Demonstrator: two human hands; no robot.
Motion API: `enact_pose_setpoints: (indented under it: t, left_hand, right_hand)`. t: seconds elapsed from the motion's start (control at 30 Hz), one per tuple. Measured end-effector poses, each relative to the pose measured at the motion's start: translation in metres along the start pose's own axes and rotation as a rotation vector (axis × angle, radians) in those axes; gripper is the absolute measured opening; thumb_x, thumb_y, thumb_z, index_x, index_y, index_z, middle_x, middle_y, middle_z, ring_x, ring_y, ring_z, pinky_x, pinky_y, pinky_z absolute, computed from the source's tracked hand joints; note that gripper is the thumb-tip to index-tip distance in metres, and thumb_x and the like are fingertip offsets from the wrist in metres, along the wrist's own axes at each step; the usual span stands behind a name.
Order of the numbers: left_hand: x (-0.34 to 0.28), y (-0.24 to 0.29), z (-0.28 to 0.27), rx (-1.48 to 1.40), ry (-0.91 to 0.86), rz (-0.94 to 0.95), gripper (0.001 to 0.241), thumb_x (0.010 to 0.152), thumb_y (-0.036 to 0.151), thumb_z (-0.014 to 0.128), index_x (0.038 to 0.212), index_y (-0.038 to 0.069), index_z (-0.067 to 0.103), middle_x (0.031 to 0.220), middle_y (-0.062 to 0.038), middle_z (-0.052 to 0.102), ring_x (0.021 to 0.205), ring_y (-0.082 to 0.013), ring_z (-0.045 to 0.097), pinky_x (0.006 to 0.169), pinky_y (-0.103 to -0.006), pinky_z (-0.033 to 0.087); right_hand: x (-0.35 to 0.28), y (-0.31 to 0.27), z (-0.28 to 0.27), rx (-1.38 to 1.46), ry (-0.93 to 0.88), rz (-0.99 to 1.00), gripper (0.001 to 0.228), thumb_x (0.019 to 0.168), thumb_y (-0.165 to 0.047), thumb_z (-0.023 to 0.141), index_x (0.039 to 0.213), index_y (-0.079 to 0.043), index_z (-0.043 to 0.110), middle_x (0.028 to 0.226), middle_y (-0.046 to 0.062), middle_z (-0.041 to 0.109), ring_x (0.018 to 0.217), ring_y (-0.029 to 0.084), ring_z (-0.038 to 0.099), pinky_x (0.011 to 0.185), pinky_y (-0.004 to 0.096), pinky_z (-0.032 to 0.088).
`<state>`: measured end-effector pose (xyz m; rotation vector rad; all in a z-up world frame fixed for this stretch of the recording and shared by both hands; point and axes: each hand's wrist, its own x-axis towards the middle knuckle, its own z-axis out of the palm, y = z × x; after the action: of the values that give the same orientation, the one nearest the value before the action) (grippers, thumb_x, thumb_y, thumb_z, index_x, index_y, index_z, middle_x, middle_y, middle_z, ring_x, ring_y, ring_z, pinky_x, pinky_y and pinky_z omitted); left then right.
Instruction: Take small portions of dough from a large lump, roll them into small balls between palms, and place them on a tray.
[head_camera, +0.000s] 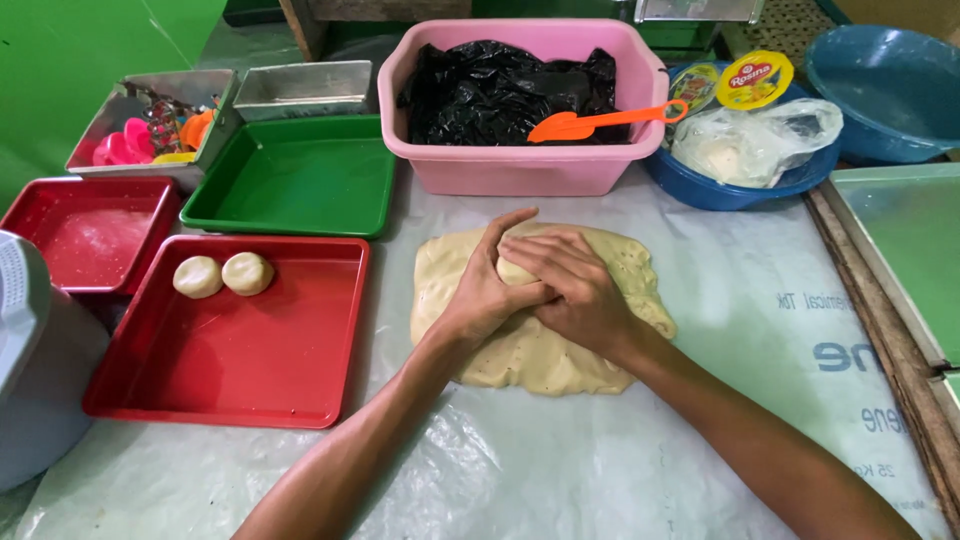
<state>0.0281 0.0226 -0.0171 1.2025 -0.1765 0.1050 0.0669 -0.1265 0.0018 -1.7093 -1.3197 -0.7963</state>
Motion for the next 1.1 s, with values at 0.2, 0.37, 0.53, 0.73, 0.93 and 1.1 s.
enact_pose_setpoints:
  t: [0.2,0.37,0.53,0.73,0.93,1.1]
  left_hand:
    - [-0.001,-0.009,-0.002,-0.032,-0.042,-0.108,0.074,0.092,0.030,0.068,0.154,0.009,0.033,0.122,-0.026,0.066,0.106,-0.0298,0.069,0.095,-0.0457,0.059]
    - [0.002,-0.007,0.001,-0.012,-0.010,-0.154,0.057,0.104,0.042,0.052,0.151,0.010,0.044,0.107,-0.021,0.073,0.094,-0.0217,0.074,0.084,-0.0336,0.063]
    - [0.001,-0.002,-0.001,-0.195,0.040,-0.153,0.054,0.100,0.028,0.050,0.151,0.012,0.042,0.107,-0.022,0.071,0.096,-0.0262,0.072,0.083,-0.0394,0.062]
    - [0.001,-0.009,0.000,-0.068,-0.007,-0.096,0.089,0.087,0.004,0.074,0.160,0.011,0.023,0.101,-0.026,0.074,0.087,-0.0283,0.075,0.079,-0.0389,0.064]
    - [0.002,-0.015,-0.004,-0.093,-0.001,-0.149,0.093,0.085,0.008,0.082,0.159,0.010,0.025,0.102,-0.028,0.075,0.085,-0.0261,0.076,0.073,-0.0373,0.066]
    - [-0.001,0.001,0.007,-0.034,-0.041,-0.132,0.093,0.083,0.007,0.083,0.158,0.007,0.027,0.101,-0.026,0.075,0.085,-0.0266,0.074,0.077,-0.0366,0.065]
  right_hand:
    - [-0.002,0.003,-0.010,-0.193,0.083,0.079,0.035,0.089,-0.009,0.074,0.124,-0.007,0.072,0.120,0.009,0.075,0.112,0.027,0.073,0.106,0.051,0.044]
    - [0.001,-0.001,-0.004,-0.242,0.072,0.075,0.037,0.085,-0.005,0.080,0.121,-0.005,0.072,0.119,0.010,0.076,0.108,0.024,0.075,0.104,0.047,0.047]
    - [0.003,-0.008,-0.007,0.063,-0.098,0.195,0.072,0.082,-0.010,0.076,0.146,0.008,0.050,0.133,0.023,0.066,0.121,0.038,0.066,0.102,0.048,0.048]
    - [-0.007,0.009,-0.006,0.121,-0.108,0.209,0.050,0.076,-0.010,0.083,0.123,-0.002,0.070,0.118,0.011,0.075,0.107,0.034,0.072,0.100,0.047,0.051]
    - [-0.015,0.013,-0.003,0.025,-0.081,0.350,0.042,0.071,-0.014,0.081,0.112,-0.011,0.072,0.102,0.003,0.076,0.097,0.029,0.072,0.094,0.043,0.053]
    - [-0.002,0.004,-0.008,0.115,-0.202,0.356,0.042,0.070,-0.011,0.081,0.109,-0.011,0.067,0.100,0.009,0.074,0.095,0.037,0.070,0.089,0.051,0.053]
